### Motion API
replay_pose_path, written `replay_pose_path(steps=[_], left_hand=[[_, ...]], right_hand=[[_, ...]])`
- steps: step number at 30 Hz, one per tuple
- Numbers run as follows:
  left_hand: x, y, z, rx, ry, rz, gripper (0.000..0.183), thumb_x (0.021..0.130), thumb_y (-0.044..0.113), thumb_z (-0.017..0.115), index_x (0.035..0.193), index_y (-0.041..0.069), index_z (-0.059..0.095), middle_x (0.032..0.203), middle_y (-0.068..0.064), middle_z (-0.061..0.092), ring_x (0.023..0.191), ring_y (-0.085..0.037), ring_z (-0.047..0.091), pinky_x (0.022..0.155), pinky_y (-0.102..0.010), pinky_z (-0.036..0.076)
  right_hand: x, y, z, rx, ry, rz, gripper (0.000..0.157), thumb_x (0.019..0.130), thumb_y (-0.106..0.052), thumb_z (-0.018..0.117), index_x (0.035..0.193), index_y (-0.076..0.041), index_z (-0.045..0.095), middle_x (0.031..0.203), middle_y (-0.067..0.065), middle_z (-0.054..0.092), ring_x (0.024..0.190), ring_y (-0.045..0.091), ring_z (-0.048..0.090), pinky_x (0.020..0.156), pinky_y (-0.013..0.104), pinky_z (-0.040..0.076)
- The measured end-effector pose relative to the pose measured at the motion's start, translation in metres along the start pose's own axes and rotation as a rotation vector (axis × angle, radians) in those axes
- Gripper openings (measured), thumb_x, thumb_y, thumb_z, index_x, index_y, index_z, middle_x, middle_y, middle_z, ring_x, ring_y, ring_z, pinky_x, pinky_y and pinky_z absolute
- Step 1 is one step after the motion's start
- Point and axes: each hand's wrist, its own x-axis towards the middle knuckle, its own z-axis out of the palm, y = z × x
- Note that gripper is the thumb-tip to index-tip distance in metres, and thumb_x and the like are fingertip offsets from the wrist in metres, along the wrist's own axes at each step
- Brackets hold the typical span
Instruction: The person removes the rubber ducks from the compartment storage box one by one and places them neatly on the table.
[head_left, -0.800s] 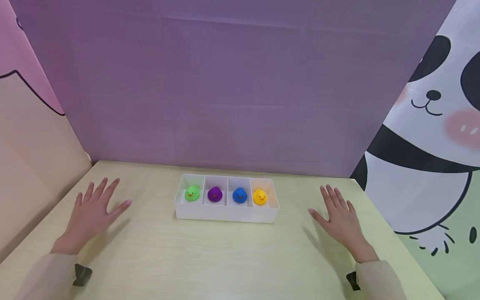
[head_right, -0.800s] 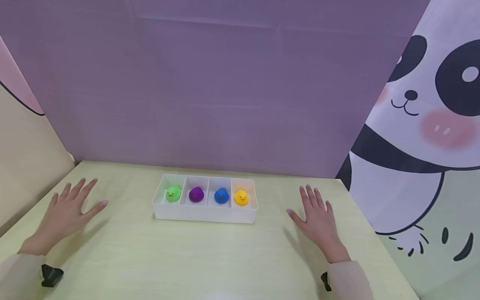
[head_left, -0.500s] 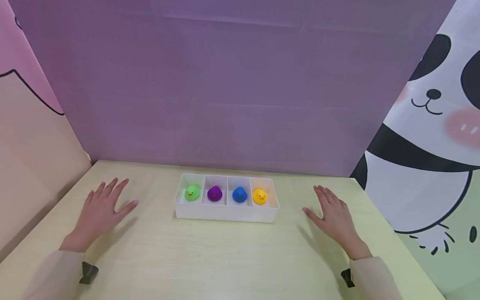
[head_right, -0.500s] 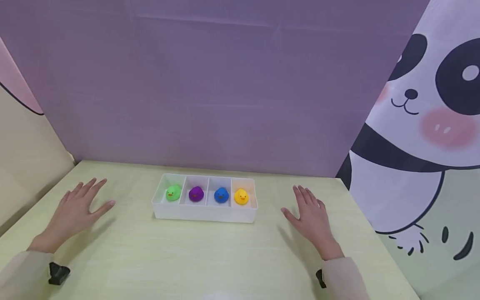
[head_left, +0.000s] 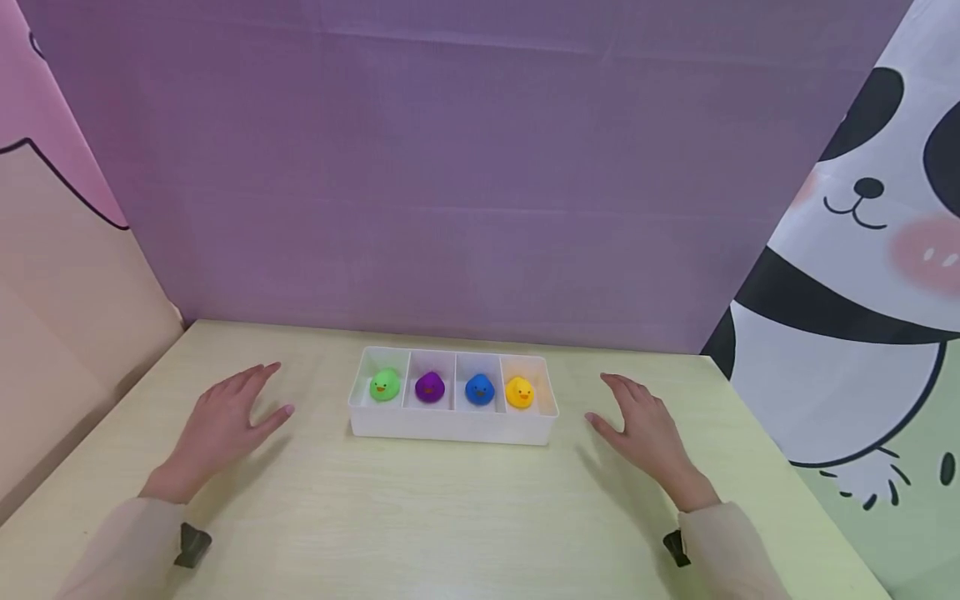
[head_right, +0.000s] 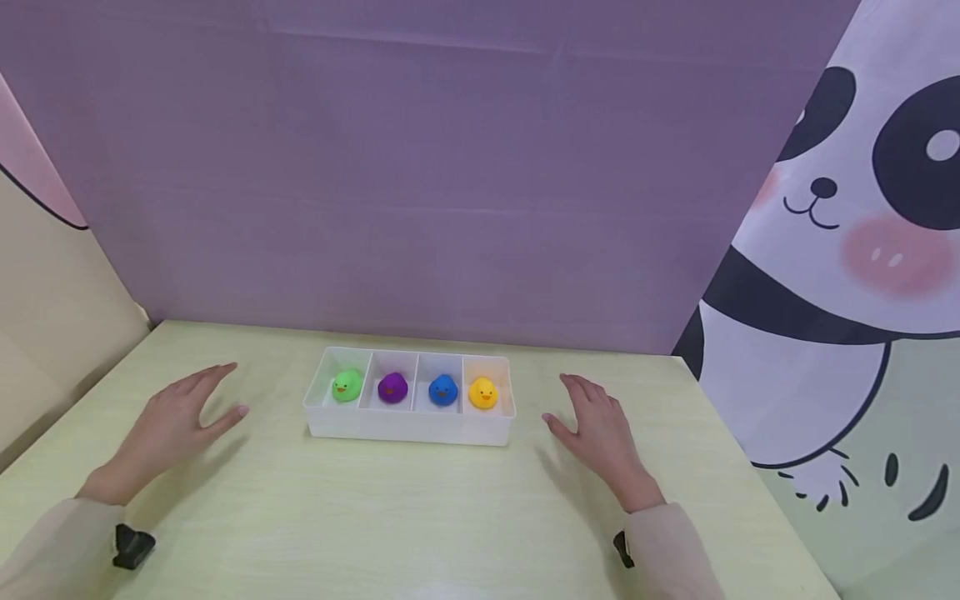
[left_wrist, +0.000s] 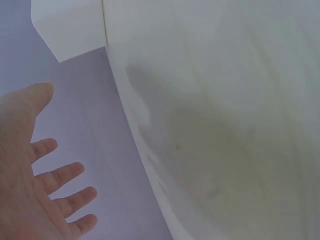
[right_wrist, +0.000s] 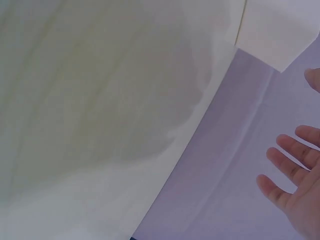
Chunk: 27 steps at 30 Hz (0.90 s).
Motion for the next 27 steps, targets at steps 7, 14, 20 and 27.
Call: replay_pose_path(steps=[7, 14, 20, 27], left_hand=[[0.005, 0.008, 0.002, -0.043, 0.000, 0.013, 0.059, 0.079, 0.032, 0.067, 0.128, 0.005, 0.048, 0.119, -0.020, 0.057, 0.103, -0.043, 0.054, 0.080, -0.056, 0.041], [0.012, 0.018, 0.006, -0.069, -0.032, -0.012, 0.056, 0.081, 0.033, 0.066, 0.128, 0.007, 0.049, 0.117, -0.018, 0.059, 0.100, -0.041, 0.056, 0.081, -0.055, 0.041], [0.018, 0.026, 0.010, -0.117, -0.037, -0.016, 0.052, 0.082, 0.033, 0.065, 0.124, 0.006, 0.051, 0.118, -0.016, 0.059, 0.101, -0.038, 0.056, 0.080, -0.053, 0.043], [0.027, 0.037, 0.017, -0.159, -0.048, -0.024, 0.050, 0.083, 0.034, 0.063, 0.123, 0.007, 0.052, 0.117, -0.012, 0.060, 0.104, -0.035, 0.056, 0.084, -0.050, 0.043]], right_hand=[[0.010, -0.012, 0.004, 0.013, -0.005, -0.031, 0.055, 0.079, -0.029, 0.069, 0.122, 0.000, 0.051, 0.120, 0.019, 0.056, 0.106, 0.036, 0.054, 0.081, 0.052, 0.045], [0.019, -0.023, 0.006, 0.033, 0.000, -0.077, 0.051, 0.078, -0.028, 0.069, 0.119, -0.002, 0.054, 0.116, 0.016, 0.058, 0.102, 0.032, 0.055, 0.078, 0.048, 0.047], [0.028, -0.029, 0.009, 0.047, 0.027, -0.125, 0.046, 0.078, -0.024, 0.070, 0.115, -0.002, 0.056, 0.110, 0.013, 0.061, 0.097, 0.030, 0.056, 0.076, 0.046, 0.047], [0.042, -0.034, 0.013, 0.060, 0.029, -0.141, 0.042, 0.078, -0.022, 0.070, 0.113, -0.003, 0.058, 0.108, 0.011, 0.062, 0.097, 0.029, 0.056, 0.076, 0.044, 0.047]])
